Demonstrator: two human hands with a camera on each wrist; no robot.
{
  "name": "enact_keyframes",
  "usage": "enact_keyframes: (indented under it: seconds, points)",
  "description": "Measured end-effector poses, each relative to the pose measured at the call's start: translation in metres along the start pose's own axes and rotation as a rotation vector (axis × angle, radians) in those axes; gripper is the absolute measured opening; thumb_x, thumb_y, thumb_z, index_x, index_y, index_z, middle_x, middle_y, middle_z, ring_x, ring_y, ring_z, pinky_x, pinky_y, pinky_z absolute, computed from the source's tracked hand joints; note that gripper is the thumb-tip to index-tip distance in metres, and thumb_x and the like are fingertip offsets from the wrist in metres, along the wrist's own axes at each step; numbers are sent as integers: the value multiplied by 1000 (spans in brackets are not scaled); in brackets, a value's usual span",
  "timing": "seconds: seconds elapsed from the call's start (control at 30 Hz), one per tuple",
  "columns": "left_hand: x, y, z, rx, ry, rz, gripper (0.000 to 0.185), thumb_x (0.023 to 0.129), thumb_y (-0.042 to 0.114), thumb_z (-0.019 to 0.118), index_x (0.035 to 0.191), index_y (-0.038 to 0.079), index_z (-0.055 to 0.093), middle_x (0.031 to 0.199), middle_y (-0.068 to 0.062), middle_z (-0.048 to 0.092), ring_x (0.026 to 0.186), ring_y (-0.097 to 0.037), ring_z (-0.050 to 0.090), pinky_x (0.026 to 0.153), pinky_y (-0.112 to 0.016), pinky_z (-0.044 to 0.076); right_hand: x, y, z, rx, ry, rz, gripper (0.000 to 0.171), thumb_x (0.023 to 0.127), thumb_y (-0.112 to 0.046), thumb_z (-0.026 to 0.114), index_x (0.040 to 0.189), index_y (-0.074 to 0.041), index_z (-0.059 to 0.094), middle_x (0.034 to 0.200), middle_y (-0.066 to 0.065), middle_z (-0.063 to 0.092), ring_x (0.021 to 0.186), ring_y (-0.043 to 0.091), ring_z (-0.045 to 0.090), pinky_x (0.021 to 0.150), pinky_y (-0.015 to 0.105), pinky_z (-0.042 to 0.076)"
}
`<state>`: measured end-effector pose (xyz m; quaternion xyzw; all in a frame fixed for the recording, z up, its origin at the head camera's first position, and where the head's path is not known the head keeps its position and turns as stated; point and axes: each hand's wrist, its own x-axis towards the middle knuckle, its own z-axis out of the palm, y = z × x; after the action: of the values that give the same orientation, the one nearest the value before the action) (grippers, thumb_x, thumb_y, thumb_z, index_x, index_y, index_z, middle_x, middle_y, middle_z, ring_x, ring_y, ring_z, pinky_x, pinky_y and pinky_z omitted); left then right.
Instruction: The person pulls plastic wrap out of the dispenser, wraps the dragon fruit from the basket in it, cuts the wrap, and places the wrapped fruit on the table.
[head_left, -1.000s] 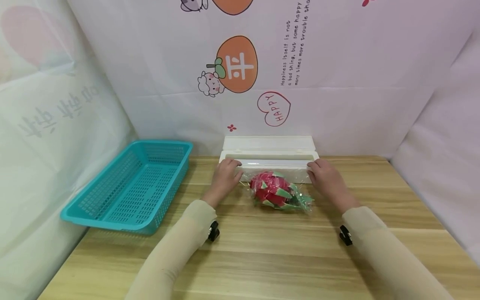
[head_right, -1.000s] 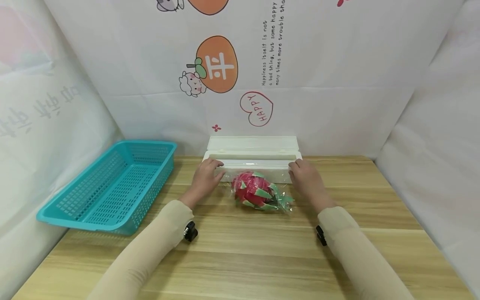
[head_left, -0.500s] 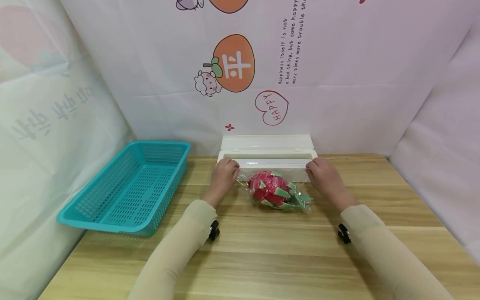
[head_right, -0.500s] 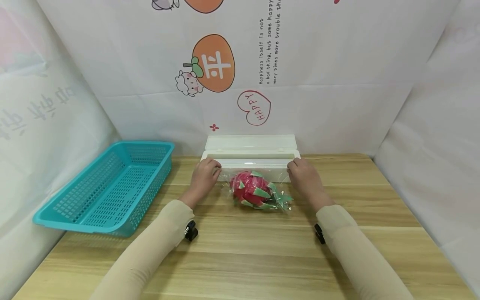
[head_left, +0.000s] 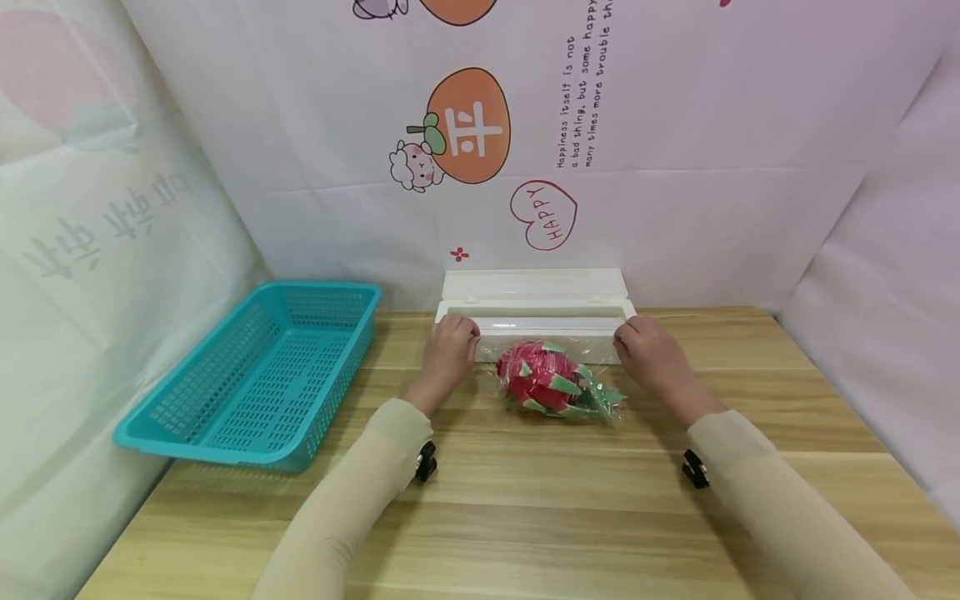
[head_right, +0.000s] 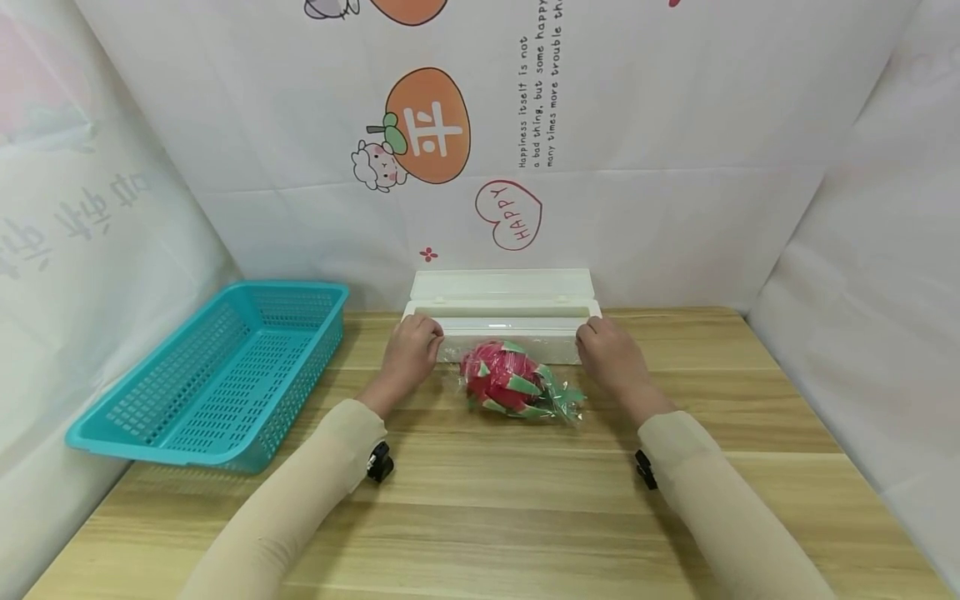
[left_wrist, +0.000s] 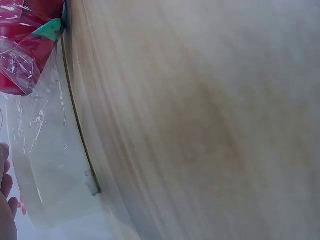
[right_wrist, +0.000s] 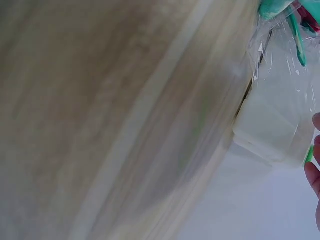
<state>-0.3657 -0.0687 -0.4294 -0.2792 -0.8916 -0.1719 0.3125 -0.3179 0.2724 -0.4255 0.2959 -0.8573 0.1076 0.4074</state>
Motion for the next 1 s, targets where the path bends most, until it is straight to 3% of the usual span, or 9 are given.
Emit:
enact_keyframes:
  seconds: [0.43,0.77,0.87,1.0]
  points:
    - [-2,-1,-9,-5,-85,73,4,89,10,68,89,7,66,85,-3,67,83,-22,60,79,-38,44,-6,0,-11,-6,-56,-106,14,71,11,70,72,2,59,66,11,55,56,26,51,49,38,45]
    - [-11,-10,-8,13,-56,241,4,90,9,66,87,9,63,81,-3,65,78,-21,59,78,-38,44,-12,-6,-13,38,-102,-262,15,69,9,61,70,-3,53,63,3,47,53,19,41,45,33,38]
    - [-13,-11,-8,9,-60,280,6,89,6,66,85,10,63,79,-2,64,77,-20,59,78,-38,45,-14,-11,-13,46,-144,-289,18,69,9,65,71,-4,54,65,3,47,54,18,42,47,32,39]
    - [-14,-11,-9,20,-64,332,10,86,4,67,82,12,62,79,-1,63,77,-20,59,78,-37,44,-15,-21,-17,2,-273,-254,20,72,6,73,74,-6,57,71,4,54,60,19,49,53,34,44]
